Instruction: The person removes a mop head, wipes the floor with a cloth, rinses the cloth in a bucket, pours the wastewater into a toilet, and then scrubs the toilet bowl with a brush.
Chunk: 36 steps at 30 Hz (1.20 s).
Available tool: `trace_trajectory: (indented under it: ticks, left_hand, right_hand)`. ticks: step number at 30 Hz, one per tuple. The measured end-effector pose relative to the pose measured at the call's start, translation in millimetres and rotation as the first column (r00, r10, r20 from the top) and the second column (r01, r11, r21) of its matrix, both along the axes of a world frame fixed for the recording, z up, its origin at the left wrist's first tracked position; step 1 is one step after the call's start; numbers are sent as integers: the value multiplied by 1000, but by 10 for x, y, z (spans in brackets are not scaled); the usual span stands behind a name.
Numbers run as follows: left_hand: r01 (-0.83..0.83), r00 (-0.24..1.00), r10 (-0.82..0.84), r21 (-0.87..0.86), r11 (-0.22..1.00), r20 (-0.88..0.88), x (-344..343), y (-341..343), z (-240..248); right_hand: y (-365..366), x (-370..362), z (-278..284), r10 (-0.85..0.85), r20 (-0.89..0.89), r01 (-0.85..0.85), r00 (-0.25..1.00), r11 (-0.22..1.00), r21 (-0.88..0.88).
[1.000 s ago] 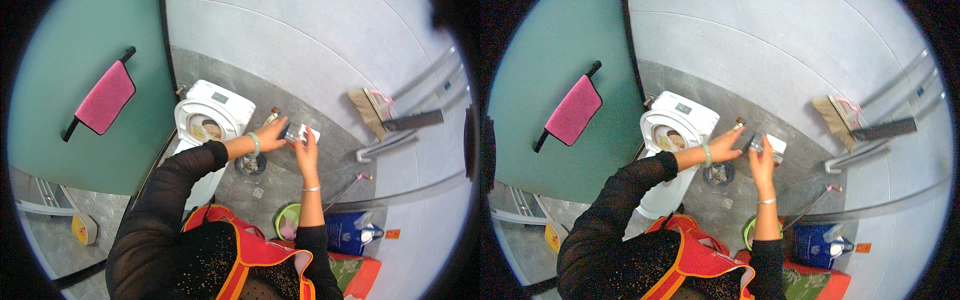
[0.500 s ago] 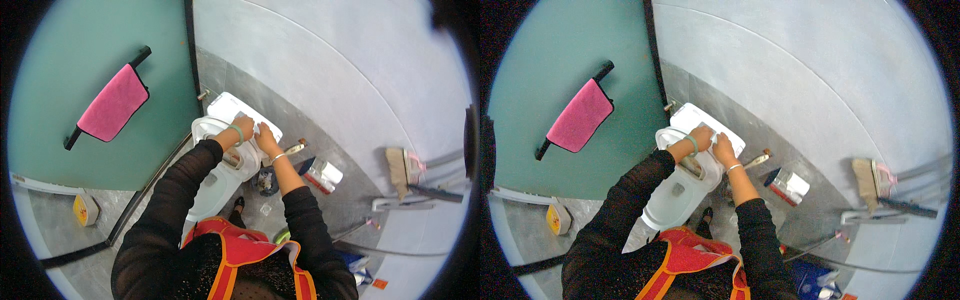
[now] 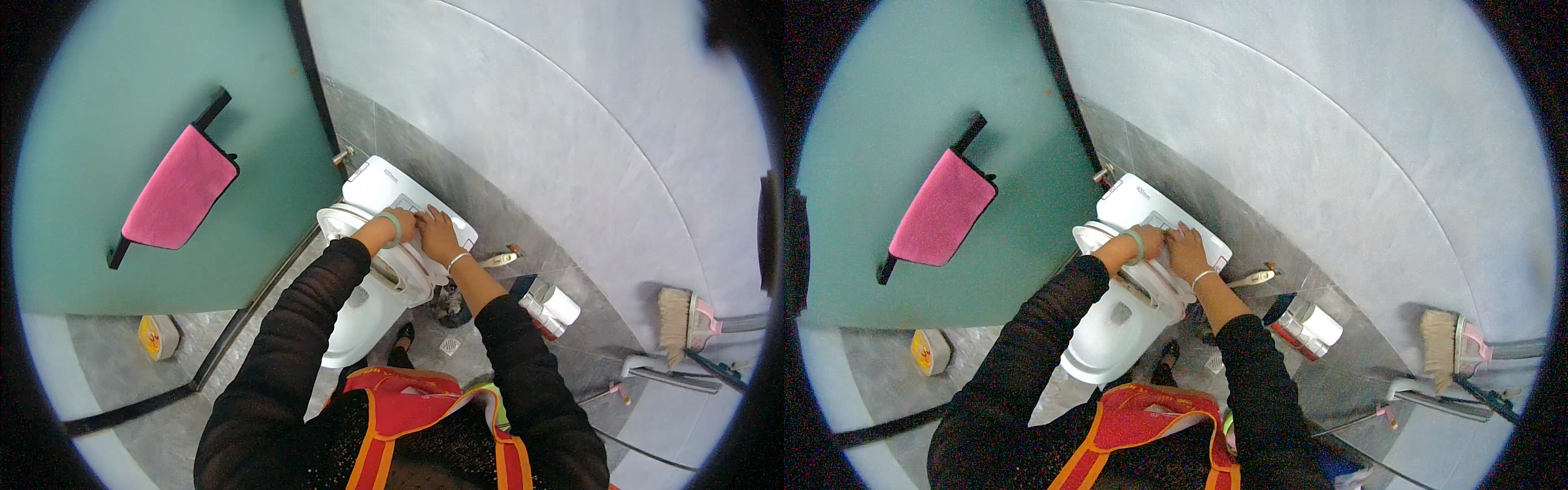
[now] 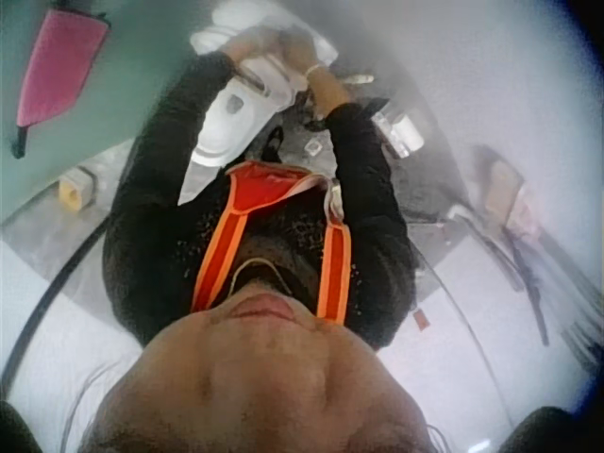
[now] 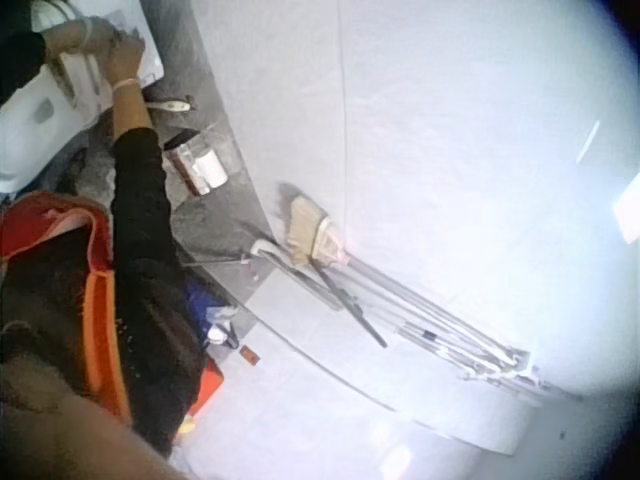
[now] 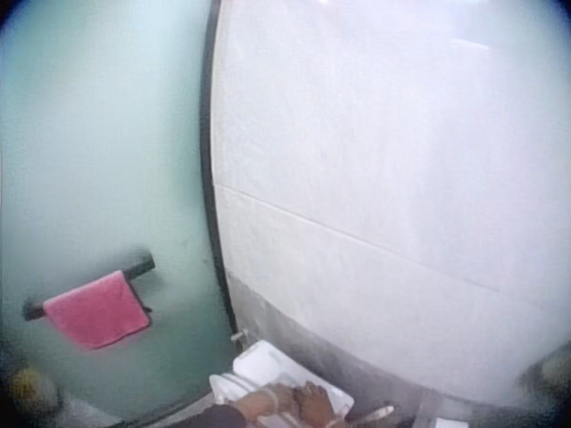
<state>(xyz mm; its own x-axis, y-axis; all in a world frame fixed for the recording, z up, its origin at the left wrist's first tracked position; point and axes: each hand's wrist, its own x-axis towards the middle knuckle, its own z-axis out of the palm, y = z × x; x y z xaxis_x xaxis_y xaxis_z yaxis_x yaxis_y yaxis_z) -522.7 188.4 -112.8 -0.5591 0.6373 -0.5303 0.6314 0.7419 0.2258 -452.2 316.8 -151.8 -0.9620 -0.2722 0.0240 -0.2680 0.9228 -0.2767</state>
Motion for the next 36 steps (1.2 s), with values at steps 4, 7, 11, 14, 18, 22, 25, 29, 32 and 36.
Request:
trace_trajectory:
  ticks: [4,7,11,14,18,22,25,29,32,36]
  left_hand:
    - [130,978,-117,64,989,-172,-13,-43,-142]
    - [249,958,-253,-43,968,-139,-107,98,-68]
    - [162,972,-167,-43,986,-167,-219,131,-128]
    - [147,967,-148,-19,989,-207,-201,148,-150]
    - [151,907,-51,208,966,-418,55,480,250]
    - [139,968,6,558,818,-250,521,978,155]
    - [61,998,-40,608,792,-47,898,1440,-276]
    - [-71,974,-12,356,932,226,1239,1877,-714]
    - [-146,920,21,292,945,392,1283,2127,-1174]
    - [-210,933,61,398,893,355,1193,2006,-1580]
  right_hand:
    - [-73,-77,78,0,76,-6,997,997,76]
    - [-73,-99,-1,-69,24,68,997,996,56]
    - [-158,-119,23,-126,15,125,992,990,60]
    - [-114,-93,185,-111,241,104,964,994,43]
    - [280,258,156,-265,-173,150,948,858,-491]
    - [777,1096,-343,-636,135,568,760,548,-615]
    - [1388,1358,-1314,-730,312,690,608,293,-662]
    - [1913,1341,-2063,-683,449,731,576,185,-656]
    - [2142,1217,-2257,-665,523,816,533,241,-526]
    - [1749,968,-2010,-549,713,856,437,11,-517]
